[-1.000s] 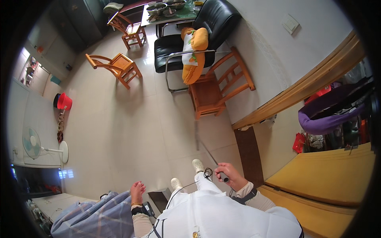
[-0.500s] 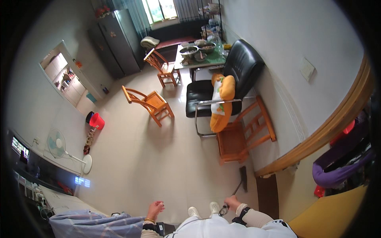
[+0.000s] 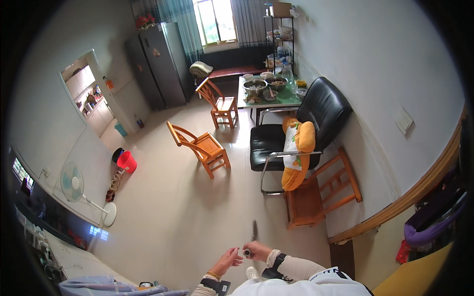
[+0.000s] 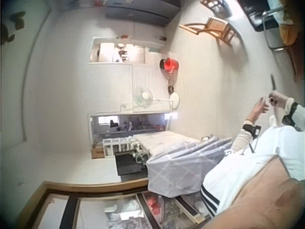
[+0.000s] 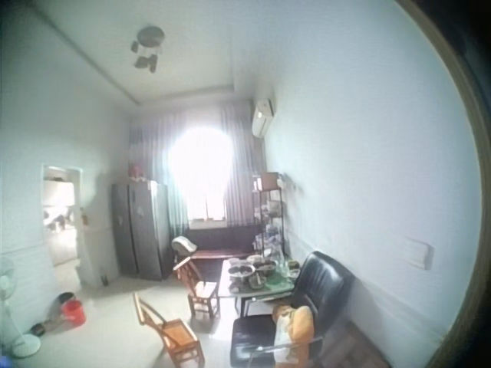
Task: The person sweeps the tiled floor using a broom and a dustpan, moving several wooden chairs aside to sweep the areas beneath them.
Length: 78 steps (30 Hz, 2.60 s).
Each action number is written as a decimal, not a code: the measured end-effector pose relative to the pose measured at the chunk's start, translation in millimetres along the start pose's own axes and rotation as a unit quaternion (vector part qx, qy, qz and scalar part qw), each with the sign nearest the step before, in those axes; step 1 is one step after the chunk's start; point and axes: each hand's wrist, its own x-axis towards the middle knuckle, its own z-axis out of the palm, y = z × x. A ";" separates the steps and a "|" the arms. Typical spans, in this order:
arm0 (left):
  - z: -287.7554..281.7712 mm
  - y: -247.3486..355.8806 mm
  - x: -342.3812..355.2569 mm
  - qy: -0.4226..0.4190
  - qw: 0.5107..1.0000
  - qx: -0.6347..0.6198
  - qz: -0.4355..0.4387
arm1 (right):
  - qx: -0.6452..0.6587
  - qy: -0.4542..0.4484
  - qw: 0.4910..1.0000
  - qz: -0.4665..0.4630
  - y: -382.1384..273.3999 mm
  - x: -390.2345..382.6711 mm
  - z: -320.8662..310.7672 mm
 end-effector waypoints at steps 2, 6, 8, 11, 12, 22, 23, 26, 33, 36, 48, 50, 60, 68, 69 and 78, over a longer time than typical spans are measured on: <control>-14.8 1.6 9.0 -0.059 0.995 -0.078 0.013 | 0.000 0.000 1.000 -0.011 -10.9 -4.0 33.2; -31.6 -4.9 44.9 -0.112 0.962 -0.249 0.022 | -0.018 0.017 1.000 0.001 -8.2 13.8 48.2; -56.7 -25.0 80.4 -0.142 0.958 -0.248 0.007 | -0.043 -0.090 0.994 -0.043 -4.7 17.9 35.0; -73.1 -41.3 85.9 -0.092 0.977 -0.185 0.053 | -0.235 -0.090 0.965 -0.078 -34.3 0.4 21.7; -74.5 -39.5 84.3 -0.013 0.983 -0.117 0.137 | -0.293 -0.031 0.950 -0.106 -45.3 -3.3 12.8; -68.9 -4.4 75.0 0.181 0.900 -0.373 -0.136 | -0.497 0.600 0.608 -0.152 -162.4 -68.2 -343.5; -64.1 -0.6 76.7 0.187 0.899 -0.366 -0.147 | -0.442 0.673 0.567 -0.175 -167.6 -86.9 -365.9; -54.9 16.1 87.6 0.207 0.897 -0.358 -0.156 | -0.373 0.754 0.537 -0.066 -190.0 -134.7 -395.4; -31.6 44.7 122.2 0.199 0.886 -0.381 -0.176 | 0.406 0.516 0.711 -0.250 -140.9 -118.9 -508.1; -21.5 63.0 125.0 0.201 0.895 -0.351 -0.189 | 0.489 0.406 0.677 -0.371 -134.7 -110.5 -518.9; -30.4 61.4 125.7 0.188 0.906 -0.319 -0.206 | 0.388 0.391 0.751 -0.364 -141.6 -131.7 -472.1; -31.7 59.9 121.7 0.183 0.909 -0.312 -0.209 | 0.298 0.417 0.795 -0.324 -153.5 -150.0 -452.2; -34.4 52.5 116.6 0.155 0.924 -0.273 -0.217 | 0.143 0.490 0.797 -0.324 -161.0 -152.0 -368.9; -32.4 43.9 108.5 0.146 0.936 -0.241 -0.208 | 0.110 0.546 0.791 -0.253 -82.5 -214.3 -295.4; -34.3 43.2 108.5 0.138 0.939 -0.241 -0.201 | 0.106 0.551 0.790 -0.247 -69.9 -223.1 -293.5; -28.9 55.7 111.2 0.086 0.963 -0.190 -0.170 | 0.099 0.603 0.764 -0.209 22.7 -244.7 -234.5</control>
